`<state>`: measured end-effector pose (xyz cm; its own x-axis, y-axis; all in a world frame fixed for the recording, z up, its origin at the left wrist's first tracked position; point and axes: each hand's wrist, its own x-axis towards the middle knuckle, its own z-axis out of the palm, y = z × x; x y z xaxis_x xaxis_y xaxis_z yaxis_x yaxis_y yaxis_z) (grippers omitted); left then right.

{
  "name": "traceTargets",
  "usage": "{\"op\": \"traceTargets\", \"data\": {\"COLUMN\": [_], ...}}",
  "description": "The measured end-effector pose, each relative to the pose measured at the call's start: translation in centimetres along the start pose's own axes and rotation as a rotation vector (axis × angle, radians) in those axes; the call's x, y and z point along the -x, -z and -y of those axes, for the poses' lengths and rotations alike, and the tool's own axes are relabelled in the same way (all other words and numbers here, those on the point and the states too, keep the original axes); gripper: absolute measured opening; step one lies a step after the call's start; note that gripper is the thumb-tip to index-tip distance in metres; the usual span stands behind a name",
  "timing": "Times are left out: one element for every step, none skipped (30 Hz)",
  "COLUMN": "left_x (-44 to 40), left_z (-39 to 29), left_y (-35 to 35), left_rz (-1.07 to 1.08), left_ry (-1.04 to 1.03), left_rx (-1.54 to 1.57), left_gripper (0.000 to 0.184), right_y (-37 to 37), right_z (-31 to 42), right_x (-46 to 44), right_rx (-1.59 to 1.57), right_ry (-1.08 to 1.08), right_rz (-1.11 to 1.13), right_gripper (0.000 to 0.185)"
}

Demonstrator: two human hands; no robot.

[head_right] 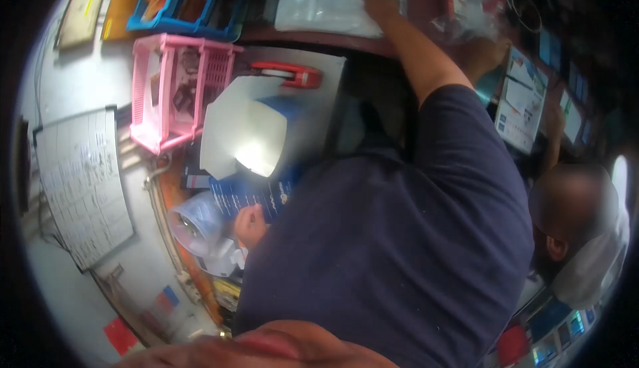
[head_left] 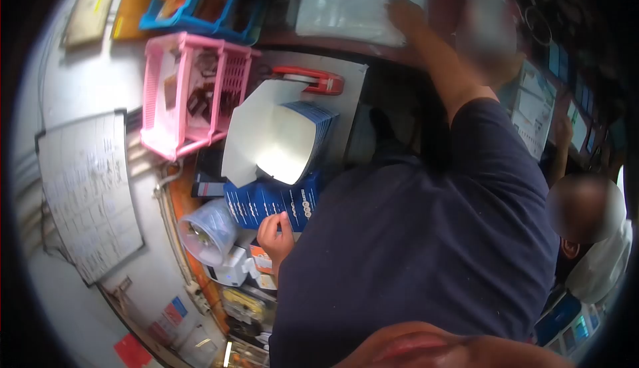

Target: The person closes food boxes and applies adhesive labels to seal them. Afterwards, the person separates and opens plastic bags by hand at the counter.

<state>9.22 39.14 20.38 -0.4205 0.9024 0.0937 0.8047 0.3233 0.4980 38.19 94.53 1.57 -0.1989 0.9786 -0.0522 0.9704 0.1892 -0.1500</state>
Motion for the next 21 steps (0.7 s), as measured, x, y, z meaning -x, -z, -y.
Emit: {"op": "traceTargets", "data": {"left_x": [-1.8, -3.9, -5.9, -8.0, -9.7, -11.3, -12.7, -14.0, -15.1, -16.2, -17.1, -18.0, -18.9, -19.8, -20.7, -21.9, -23.1, -24.0, -25.0, -26.4, -27.9], "left_z": [-1.2, -2.5, -4.0, -5.8, -7.2, -8.4, -9.6, -10.8, -11.8, -12.7, -13.5, -14.4, -15.4, -16.2, -17.1, -18.0, -19.1, -20.2, -21.3, -21.9, -22.1], "left_y": [0.8, 1.5, 2.1, 2.6, 2.9, 3.1, 3.3, 3.4, 3.1, 2.7, 1.9, 0.7, -0.7, -2.1, -3.3, -4.8, -6.4, -7.7, -9.0, -11.0, -13.1], "left_rz": [0.032, 0.056, 0.075, 0.068, 0.063, 0.055, 0.044, 0.058, 0.050, 0.045, 0.043, 0.050, 0.054, 0.092, 0.131, 0.147, 0.162, 0.264, 0.364, 0.321, 0.271], "left_ry": [-0.130, -0.256, -0.379, -0.470, -0.518, -0.565, -0.610, -0.638, -0.657, -0.674, -0.690, -0.665, -0.645, -0.651, -0.655, -0.701, -0.743, -0.652, -0.563, -0.684, -0.806], "left_rx": [-0.007, -0.011, -0.015, -0.023, -0.008, 0.007, 0.022, 0.024, 0.064, 0.109, 0.156, 0.206, 0.255, 0.275, 0.291, 0.300, 0.310, 0.331, 0.351, 0.282, 0.207], "left_gripper": [0.013, 0.013, 0.013, 0.012, 0.011, 0.010, 0.010, 0.009, 0.008, 0.008, 0.007, 0.006, 0.007, 0.008, 0.010, 0.013, 0.016, 0.019, 0.023, 0.032, 0.042], "right_y": [-0.4, -0.9, -1.4, -1.7, -1.0, 0.9, 2.8, 4.6, 6.5, 8.0, 9.2, 10.3, 12.1, 14.1, 16.5, 17.8, 17.4, 16.1, 15.2, 15.2, 15.3], "right_z": [-0.5, -1.2, -1.6, -1.7, -1.6, -1.5, -1.4, -1.3, -1.2, -1.4, -1.5, -1.4, -1.0, -0.8, 0.0, 0.4, 0.4, 0.4, 0.5, 0.7, 0.8], "right_x": [-0.1, -0.3, -0.6, -0.9, -1.1, -1.2, -1.4, -1.7, -1.9, -1.9, -1.9, -2.0, -2.0, -1.8, -0.7, -0.1, -0.8, -1.7, -2.1, -2.1, -2.3], "right_rx": [0.012, -0.007, -0.026, -0.045, -0.063, -0.081, -0.096, -0.207, -0.316, -0.422, -0.377, -0.332, -0.287, -0.352, -0.420, -0.486, -0.417, -0.346, -0.275, -0.309, -0.343], "right_ry": [0.017, 0.061, 0.110, 0.165, 0.175, 0.187, 0.204, 0.223, 0.244, 0.261, 0.224, 0.186, 0.149, 0.195, 0.242, 0.292, 0.241, 0.191, 0.141, 0.155, 0.171], "right_rz": [0.042, 0.011, -0.023, -0.061, -0.014, 0.030, 0.073, 0.048, 0.027, 0.011, -0.012, -0.036, -0.067, -0.101, -0.132, -0.160, -0.118, -0.072, -0.031, 0.047, 0.119], "right_gripper": [0.037, 0.035, 0.033, 0.032, 0.029, 0.027, 0.025, 0.023, 0.021, 0.020, 0.022, 0.024, 0.027, 0.026, 0.025, 0.024, 0.023, 0.023, 0.023, 0.024, 0.025]}}
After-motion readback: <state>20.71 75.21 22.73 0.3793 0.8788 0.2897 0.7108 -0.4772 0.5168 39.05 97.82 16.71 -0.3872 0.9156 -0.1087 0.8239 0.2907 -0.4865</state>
